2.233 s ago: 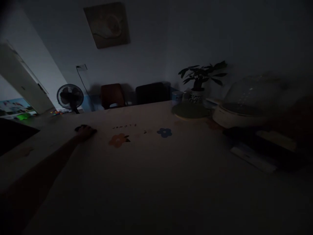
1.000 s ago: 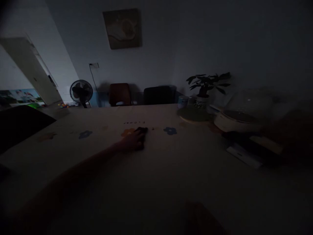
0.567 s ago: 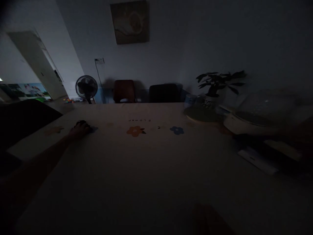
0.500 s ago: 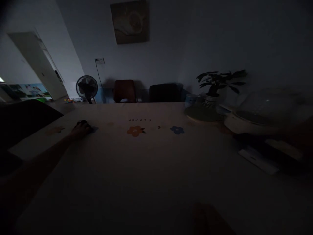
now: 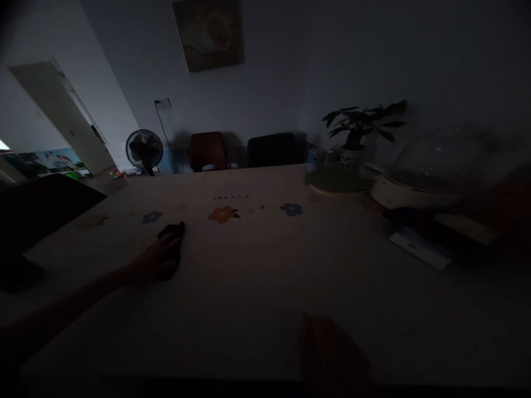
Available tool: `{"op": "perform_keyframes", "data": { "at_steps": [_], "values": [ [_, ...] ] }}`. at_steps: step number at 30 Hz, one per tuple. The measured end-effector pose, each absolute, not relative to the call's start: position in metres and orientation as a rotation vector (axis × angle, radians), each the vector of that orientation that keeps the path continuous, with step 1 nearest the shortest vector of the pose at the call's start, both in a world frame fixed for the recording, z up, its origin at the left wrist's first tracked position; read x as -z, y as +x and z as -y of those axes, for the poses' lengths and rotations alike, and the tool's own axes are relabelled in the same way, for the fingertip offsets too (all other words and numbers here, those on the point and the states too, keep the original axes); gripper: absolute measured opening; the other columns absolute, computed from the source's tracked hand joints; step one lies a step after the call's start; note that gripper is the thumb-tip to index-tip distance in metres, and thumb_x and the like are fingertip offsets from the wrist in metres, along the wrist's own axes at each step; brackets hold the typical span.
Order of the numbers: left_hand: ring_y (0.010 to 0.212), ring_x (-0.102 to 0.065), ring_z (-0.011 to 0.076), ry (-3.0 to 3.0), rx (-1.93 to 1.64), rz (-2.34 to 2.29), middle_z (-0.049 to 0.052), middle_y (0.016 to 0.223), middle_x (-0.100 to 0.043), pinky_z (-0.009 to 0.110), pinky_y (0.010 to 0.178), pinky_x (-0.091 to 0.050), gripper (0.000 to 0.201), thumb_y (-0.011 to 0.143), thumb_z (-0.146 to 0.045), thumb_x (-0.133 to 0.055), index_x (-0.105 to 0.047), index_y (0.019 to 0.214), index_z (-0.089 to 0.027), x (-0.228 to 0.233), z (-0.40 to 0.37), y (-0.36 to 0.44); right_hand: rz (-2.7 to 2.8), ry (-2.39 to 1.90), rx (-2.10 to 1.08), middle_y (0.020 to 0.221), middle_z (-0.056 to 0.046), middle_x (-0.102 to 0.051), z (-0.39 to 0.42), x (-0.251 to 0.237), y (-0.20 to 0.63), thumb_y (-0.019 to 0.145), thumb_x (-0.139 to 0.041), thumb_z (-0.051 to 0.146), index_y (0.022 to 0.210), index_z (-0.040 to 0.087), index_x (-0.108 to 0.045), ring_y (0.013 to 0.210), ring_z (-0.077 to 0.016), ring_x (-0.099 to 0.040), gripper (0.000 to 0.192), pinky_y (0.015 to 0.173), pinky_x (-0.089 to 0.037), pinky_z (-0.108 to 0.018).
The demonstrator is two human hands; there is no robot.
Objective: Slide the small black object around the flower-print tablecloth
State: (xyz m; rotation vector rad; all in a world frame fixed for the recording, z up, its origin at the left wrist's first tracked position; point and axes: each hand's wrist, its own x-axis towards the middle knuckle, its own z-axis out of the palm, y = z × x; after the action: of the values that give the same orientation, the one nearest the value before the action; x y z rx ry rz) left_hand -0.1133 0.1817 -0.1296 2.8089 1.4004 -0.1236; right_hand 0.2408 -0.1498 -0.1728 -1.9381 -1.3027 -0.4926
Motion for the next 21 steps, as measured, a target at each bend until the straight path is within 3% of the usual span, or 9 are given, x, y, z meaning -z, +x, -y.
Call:
{"op": "perform_keyframes", "data": {
  "at_steps": [5,11,15,21],
  "values": [
    [0.154,-0.007,0.0360,2.813,0.236,-0.995,0.012,0.167,-0.002,0.053,0.124,-0.017,0.087,0.089,-0.069,-0.047,-0.024,0.160,-0.025,0.107,-0.109,-0.010,1.410,-1.915,0.791,0.086,-0.011,-0.072,0.141,0.171,0.232,0.100,-0.041,0.028,0.089,0.019,-0.077,0.081,-0.0257,-0.065,0.038,0.081,-0.052,-0.042],
    [0.155,0.001,0.0331,2.847,0.202,-0.611,0.014,0.167,-0.001,0.050,0.126,-0.007,0.084,0.093,-0.067,-0.042,-0.021,0.160,-0.021,0.091,-0.069,0.136,1.554,-1.869,1.080,0.088,-0.011,-0.071,0.141,0.159,0.229,0.100,-0.039,0.017,0.098,0.020,-0.076,0.083,-0.0235,-0.063,0.037,0.079,-0.049,-0.038],
    [0.154,-0.001,0.0349,2.857,0.145,-0.469,0.019,0.166,-0.004,0.050,0.125,-0.004,0.084,0.093,-0.069,-0.036,-0.023,0.159,-0.017,0.092,-0.051,0.229,1.570,-1.806,1.057,0.088,-0.012,-0.071,0.142,0.156,0.228,0.099,-0.044,0.018,0.090,0.018,-0.075,0.083,-0.0226,-0.064,0.033,0.079,-0.049,-0.037],
    [0.153,-0.010,0.0358,2.834,-0.012,-0.508,0.020,0.165,-0.012,0.050,0.123,-0.013,0.083,0.092,-0.070,-0.032,-0.029,0.156,-0.017,0.096,-0.054,0.327,1.467,-1.782,0.919,0.093,-0.012,-0.072,0.143,0.164,0.223,0.098,-0.049,0.019,0.093,0.019,-0.075,0.092,-0.0261,-0.065,0.027,0.086,-0.050,-0.042]
  ]
}}
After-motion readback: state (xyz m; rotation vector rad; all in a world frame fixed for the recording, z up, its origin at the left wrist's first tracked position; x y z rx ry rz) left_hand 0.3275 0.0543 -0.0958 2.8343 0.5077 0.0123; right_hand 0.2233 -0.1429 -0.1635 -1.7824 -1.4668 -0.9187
